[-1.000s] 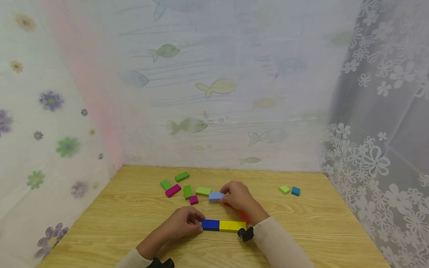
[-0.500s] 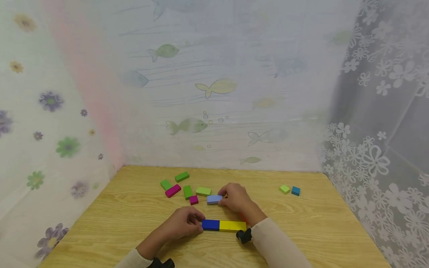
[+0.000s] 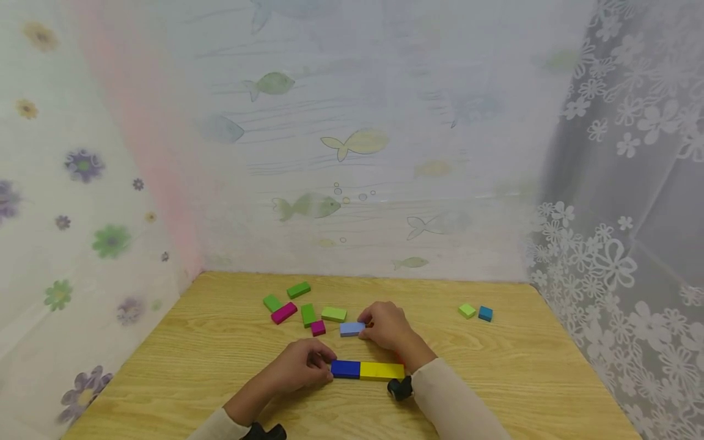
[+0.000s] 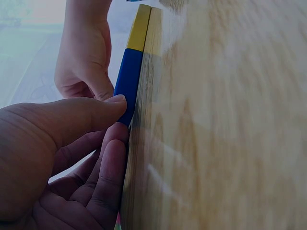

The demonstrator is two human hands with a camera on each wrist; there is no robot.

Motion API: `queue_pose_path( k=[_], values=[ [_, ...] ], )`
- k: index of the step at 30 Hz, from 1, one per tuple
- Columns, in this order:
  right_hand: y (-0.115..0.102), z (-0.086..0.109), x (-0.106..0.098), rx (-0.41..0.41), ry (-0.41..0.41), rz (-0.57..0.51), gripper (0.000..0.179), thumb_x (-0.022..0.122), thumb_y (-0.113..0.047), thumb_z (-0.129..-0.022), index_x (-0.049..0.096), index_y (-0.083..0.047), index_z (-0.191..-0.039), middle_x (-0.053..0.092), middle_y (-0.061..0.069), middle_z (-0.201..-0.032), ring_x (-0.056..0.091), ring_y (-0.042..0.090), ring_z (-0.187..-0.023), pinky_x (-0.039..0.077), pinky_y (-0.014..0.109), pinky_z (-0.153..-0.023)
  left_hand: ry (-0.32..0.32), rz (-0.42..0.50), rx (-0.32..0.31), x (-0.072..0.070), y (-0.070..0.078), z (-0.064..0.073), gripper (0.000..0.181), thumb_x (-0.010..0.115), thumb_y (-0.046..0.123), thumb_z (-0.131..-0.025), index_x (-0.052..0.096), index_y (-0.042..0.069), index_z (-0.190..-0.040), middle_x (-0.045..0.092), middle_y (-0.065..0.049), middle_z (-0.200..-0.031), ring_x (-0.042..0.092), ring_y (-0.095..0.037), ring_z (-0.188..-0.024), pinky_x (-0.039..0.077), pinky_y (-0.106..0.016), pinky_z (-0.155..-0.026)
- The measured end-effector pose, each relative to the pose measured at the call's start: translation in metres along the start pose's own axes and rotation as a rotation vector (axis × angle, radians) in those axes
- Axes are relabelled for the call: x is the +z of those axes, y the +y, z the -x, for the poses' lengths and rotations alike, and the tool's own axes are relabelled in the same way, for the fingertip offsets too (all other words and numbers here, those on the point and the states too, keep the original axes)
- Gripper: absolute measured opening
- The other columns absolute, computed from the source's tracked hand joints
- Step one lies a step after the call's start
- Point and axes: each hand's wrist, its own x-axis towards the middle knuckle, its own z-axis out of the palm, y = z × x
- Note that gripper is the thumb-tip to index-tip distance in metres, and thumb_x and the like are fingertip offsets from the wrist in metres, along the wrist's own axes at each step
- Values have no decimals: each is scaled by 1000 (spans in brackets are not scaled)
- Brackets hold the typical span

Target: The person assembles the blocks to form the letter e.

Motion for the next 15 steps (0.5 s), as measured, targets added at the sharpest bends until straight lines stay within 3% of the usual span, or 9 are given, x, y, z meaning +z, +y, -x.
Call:
queue_pose_path(
  k=[15],
  values=[
    [2, 1, 2, -33, -14, -56, 25, 87, -14, -84, 80, -11, -108, 70, 1, -100, 59, 18, -87, 53, 36, -82, 2, -2, 4, 0, 1, 0, 22, 82, 16, -88, 77, 19, -108, 70, 6, -106, 68, -11, -93, 58, -29, -81]
  ],
)
